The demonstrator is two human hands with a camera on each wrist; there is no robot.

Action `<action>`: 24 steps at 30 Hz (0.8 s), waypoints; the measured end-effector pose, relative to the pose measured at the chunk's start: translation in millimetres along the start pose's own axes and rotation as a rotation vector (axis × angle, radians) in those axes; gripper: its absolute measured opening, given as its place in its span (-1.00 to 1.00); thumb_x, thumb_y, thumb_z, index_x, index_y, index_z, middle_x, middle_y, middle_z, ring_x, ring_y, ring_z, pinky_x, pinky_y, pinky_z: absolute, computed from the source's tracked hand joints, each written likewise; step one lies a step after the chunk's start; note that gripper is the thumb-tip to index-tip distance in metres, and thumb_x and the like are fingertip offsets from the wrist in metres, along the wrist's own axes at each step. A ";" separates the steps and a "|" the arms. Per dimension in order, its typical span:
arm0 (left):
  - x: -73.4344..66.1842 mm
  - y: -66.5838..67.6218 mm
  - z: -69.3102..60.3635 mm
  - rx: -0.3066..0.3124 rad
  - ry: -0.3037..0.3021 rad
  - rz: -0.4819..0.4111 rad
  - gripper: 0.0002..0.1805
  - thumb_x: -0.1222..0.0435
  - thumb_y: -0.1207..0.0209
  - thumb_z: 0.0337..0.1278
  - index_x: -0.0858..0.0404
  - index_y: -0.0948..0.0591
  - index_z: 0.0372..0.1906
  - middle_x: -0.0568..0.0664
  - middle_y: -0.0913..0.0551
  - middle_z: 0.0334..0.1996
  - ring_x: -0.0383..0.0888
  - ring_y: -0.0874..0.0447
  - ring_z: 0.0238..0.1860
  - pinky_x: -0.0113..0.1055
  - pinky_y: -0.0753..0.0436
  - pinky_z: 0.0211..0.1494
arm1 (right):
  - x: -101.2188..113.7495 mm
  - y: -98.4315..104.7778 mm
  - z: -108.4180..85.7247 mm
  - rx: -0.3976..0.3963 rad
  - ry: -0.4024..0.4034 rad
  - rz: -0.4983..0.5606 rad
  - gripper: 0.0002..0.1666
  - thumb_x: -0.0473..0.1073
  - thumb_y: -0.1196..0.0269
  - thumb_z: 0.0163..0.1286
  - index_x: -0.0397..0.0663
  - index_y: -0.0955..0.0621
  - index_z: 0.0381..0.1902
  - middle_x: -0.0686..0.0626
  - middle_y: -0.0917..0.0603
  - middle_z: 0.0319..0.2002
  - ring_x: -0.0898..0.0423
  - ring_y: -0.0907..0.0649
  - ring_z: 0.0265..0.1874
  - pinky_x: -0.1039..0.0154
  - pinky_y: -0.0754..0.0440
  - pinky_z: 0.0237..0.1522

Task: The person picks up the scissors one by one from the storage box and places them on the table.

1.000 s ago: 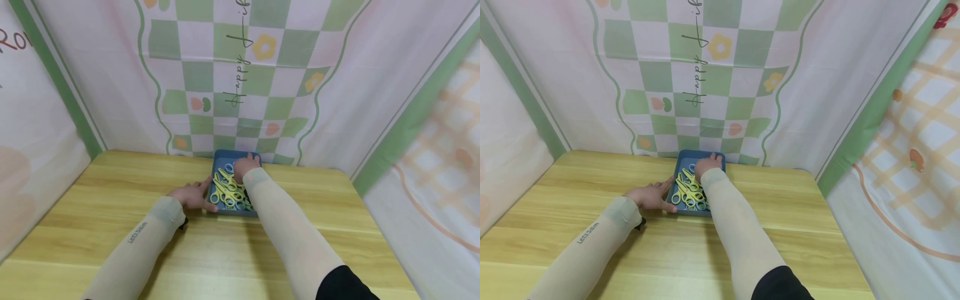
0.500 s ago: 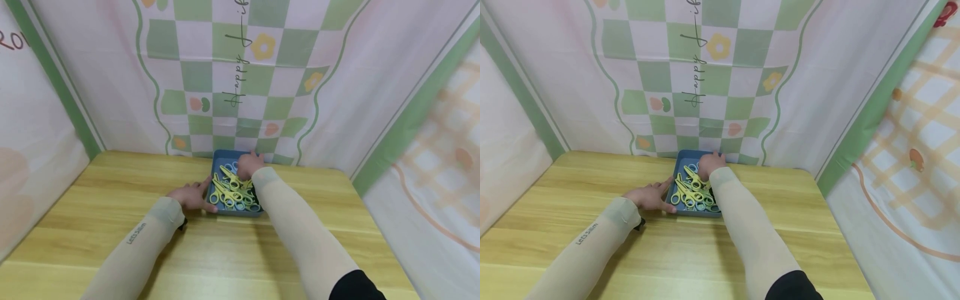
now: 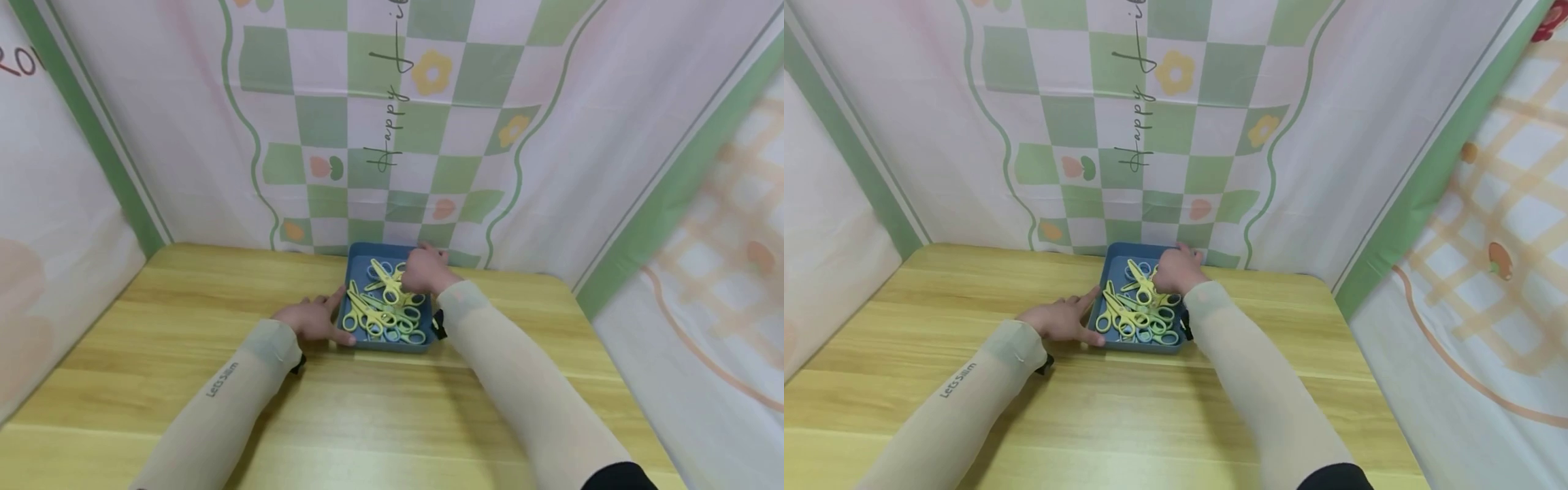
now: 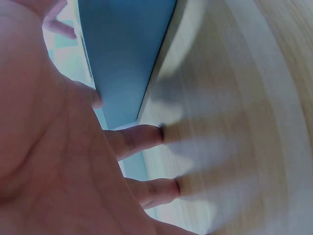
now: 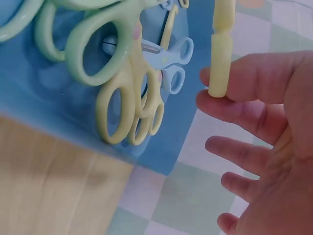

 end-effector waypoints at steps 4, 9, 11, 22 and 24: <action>-4.4 1.5 0.4 -0.005 -0.012 0.001 0.38 -0.42 -0.32 -0.19 -0.12 0.27 0.61 0.25 0.07 0.56 0.43 0.21 0.48 0.37 0.05 0.38 | -15.2 -0.9 -3.6 0.013 -0.021 0.063 -0.75 -0.28 -0.08 0.15 -0.11 -0.58 -0.67 -0.07 -0.43 0.39 -0.16 -0.06 0.50 -0.42 0.15 0.33; -3.6 -0.1 1.5 -0.010 -0.005 -0.004 0.39 -0.40 -0.34 -0.20 -0.12 0.27 0.61 0.28 0.06 0.55 0.47 0.20 0.46 0.43 0.03 0.35 | -49.4 -22.8 9.2 -0.118 0.069 0.181 -0.81 -0.08 -0.23 0.14 -0.02 -0.71 -0.41 0.05 -0.45 0.38 -0.11 -0.07 0.50 -0.33 0.20 0.37; -1.4 -1.1 1.0 -0.008 -0.004 -0.006 0.40 -0.41 -0.34 -0.21 -0.11 0.27 0.62 0.29 0.06 0.55 0.50 0.20 0.45 0.46 0.03 0.32 | -57.1 -29.0 10.8 -0.159 0.082 0.173 -0.84 -0.02 -0.29 0.10 0.07 -0.73 -0.45 0.08 -0.47 0.37 -0.12 -0.06 0.50 -0.37 0.19 0.34; 1.1 -3.1 2.2 0.000 0.005 -0.019 0.41 -0.43 -0.32 -0.23 -0.13 0.28 0.61 0.28 0.09 0.56 0.47 0.23 0.47 0.46 0.12 0.33 | -50.7 5.7 -63.0 -0.239 0.004 0.146 -0.80 -0.23 -0.26 0.03 -0.02 -0.60 -0.75 -0.22 -0.48 0.32 -0.32 -0.14 0.44 -0.49 0.10 0.24; 1.4 -3.0 2.0 0.000 0.009 -0.016 0.39 -0.42 -0.32 -0.21 -0.14 0.29 0.61 0.26 0.09 0.56 0.45 0.23 0.47 0.44 0.11 0.35 | -57.7 4.7 -69.1 -0.255 -0.005 0.139 -0.79 -0.21 -0.27 0.03 0.00 -0.60 -0.75 -0.21 -0.49 0.32 -0.30 -0.16 0.44 -0.47 0.07 0.24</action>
Point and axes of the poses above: each hand's wrist, its own z-axis towards the middle knuckle, its own y-axis out of the back of the hand, x = y × z, the point moved 6 cm from there along z, towards the middle knuckle
